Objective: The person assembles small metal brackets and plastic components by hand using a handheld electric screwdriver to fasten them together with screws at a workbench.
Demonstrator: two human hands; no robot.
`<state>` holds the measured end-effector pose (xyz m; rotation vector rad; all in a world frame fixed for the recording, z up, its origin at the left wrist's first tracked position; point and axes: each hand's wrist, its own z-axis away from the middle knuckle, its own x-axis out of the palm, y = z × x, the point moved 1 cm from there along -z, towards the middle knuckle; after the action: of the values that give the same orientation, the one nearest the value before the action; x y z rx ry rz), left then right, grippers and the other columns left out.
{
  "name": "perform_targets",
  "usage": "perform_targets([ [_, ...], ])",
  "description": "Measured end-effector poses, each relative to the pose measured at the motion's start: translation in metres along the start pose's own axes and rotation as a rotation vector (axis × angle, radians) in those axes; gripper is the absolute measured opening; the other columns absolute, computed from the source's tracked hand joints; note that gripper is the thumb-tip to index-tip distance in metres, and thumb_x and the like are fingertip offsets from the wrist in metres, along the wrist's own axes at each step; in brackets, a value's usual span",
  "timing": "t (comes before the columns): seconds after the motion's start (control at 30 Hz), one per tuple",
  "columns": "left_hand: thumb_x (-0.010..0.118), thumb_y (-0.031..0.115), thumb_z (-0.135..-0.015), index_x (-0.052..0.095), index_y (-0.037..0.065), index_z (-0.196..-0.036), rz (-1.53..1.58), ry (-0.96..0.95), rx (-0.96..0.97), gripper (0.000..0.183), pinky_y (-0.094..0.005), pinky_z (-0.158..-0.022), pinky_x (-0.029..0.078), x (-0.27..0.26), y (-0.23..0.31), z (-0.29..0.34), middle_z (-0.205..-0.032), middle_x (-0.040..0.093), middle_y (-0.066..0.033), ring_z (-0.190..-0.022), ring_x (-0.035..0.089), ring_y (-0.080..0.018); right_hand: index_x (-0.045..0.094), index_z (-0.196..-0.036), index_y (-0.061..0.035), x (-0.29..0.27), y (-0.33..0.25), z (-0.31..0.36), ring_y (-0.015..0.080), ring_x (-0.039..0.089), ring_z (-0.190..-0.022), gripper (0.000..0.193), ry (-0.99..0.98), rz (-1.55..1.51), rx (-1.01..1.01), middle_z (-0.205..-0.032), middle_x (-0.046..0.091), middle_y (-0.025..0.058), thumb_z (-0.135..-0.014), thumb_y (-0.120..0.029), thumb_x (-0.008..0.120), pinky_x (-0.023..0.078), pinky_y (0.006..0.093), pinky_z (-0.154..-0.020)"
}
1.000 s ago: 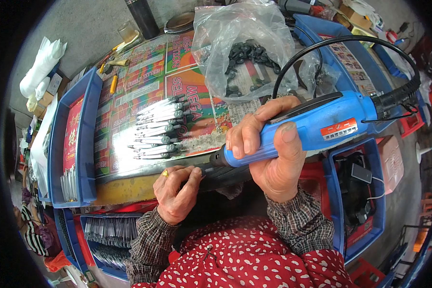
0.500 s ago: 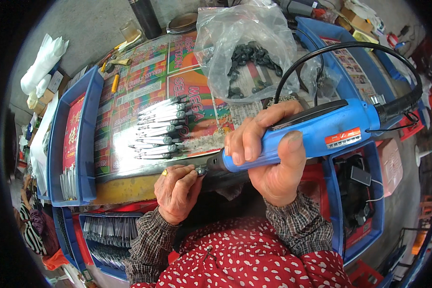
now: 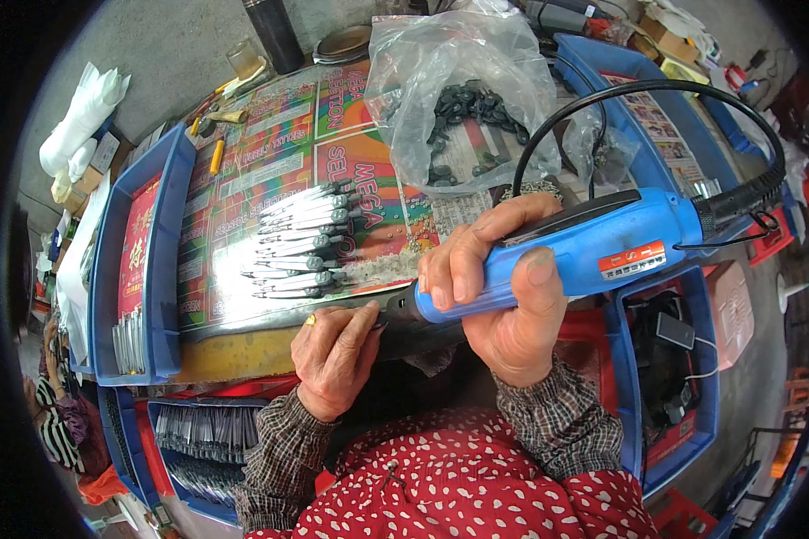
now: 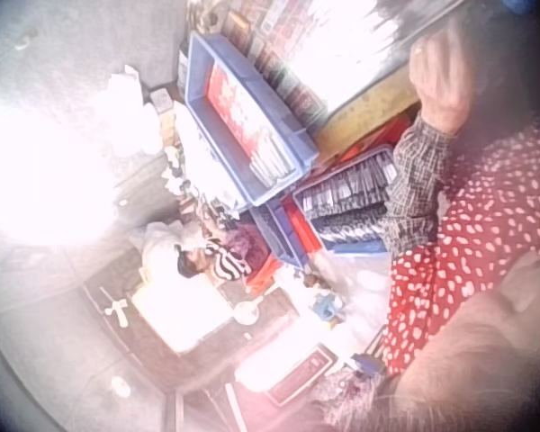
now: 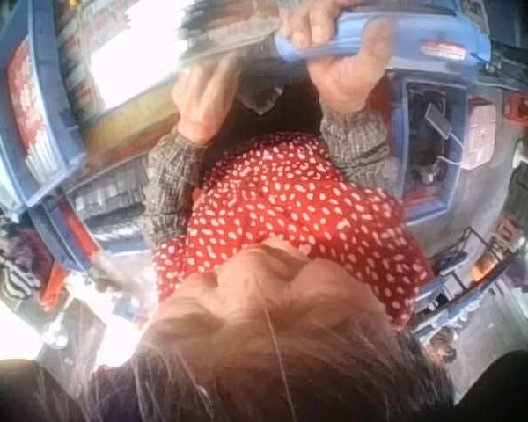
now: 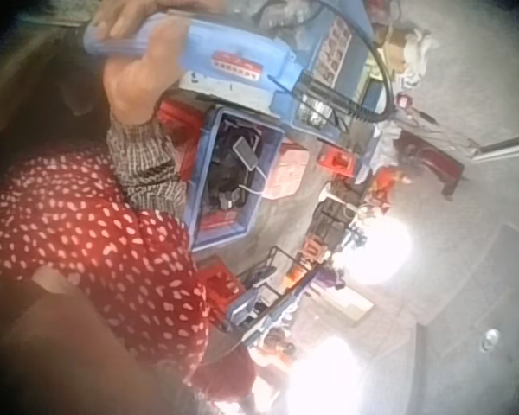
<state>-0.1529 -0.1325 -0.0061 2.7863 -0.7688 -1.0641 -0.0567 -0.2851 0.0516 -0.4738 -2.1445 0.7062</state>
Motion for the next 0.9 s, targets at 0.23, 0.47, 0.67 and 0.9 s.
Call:
perform_targets([
  [0.23, 0.068, -0.005, -0.061, 0.061, 0.000, -0.097, 0.016, 0.002, -0.032, 0.037, -0.0309, -0.054, 0.044, -0.0008, 0.0014, 0.0007, -0.078, 0.057, -0.0079, -0.065, 0.057, -0.0216, 0.041, -0.095, -0.0085, 0.0005, 0.0003, -0.0001, 0.0177, 0.050, -0.057, 0.042, 0.012, 0.003, 0.014, -0.061, 0.048, 0.0046, -0.084, -0.047, 0.054, 0.043, 0.0363, -0.062],
  [0.47, 0.068, -0.003, -0.067, 0.060, 0.001, -0.096, -0.011, 0.006, -0.007, 0.031, -0.0288, -0.054, 0.044, -0.0015, 0.0011, -0.0017, -0.078, 0.055, -0.0058, -0.065, 0.056, -0.0180, 0.041, -0.096, -0.0087, -0.0044, -0.0020, -0.0010, 0.0180, 0.050, -0.056, 0.040, 0.055, 0.015, -0.015, -0.062, 0.048, 0.0045, -0.085, -0.046, 0.053, 0.042, 0.0359, -0.061],
  [0.67, 0.068, -0.003, -0.067, 0.059, 0.001, -0.094, -0.006, 0.011, 0.002, 0.029, -0.0290, -0.054, 0.044, -0.0033, 0.0012, -0.0026, -0.077, 0.056, -0.0062, -0.064, 0.056, -0.0183, 0.041, -0.096, -0.0072, -0.0028, -0.0041, -0.0001, 0.0181, 0.049, -0.056, 0.040, 0.040, 0.023, -0.026, -0.062, 0.048, 0.0051, -0.085, -0.045, 0.052, 0.042, 0.0359, -0.061],
  [0.9, 0.068, -0.003, -0.065, 0.058, 0.000, -0.093, 0.034, -0.015, -0.031, 0.030, -0.0311, -0.054, 0.044, -0.0026, 0.0020, -0.0007, -0.079, 0.056, -0.0081, -0.064, 0.056, -0.0209, 0.041, -0.096, -0.0061, 0.0020, -0.0080, 0.0026, 0.0174, 0.049, -0.056, 0.042, 0.016, 0.074, -0.068, -0.063, 0.048, 0.0058, -0.085, -0.044, 0.054, 0.043, 0.0346, -0.060],
])
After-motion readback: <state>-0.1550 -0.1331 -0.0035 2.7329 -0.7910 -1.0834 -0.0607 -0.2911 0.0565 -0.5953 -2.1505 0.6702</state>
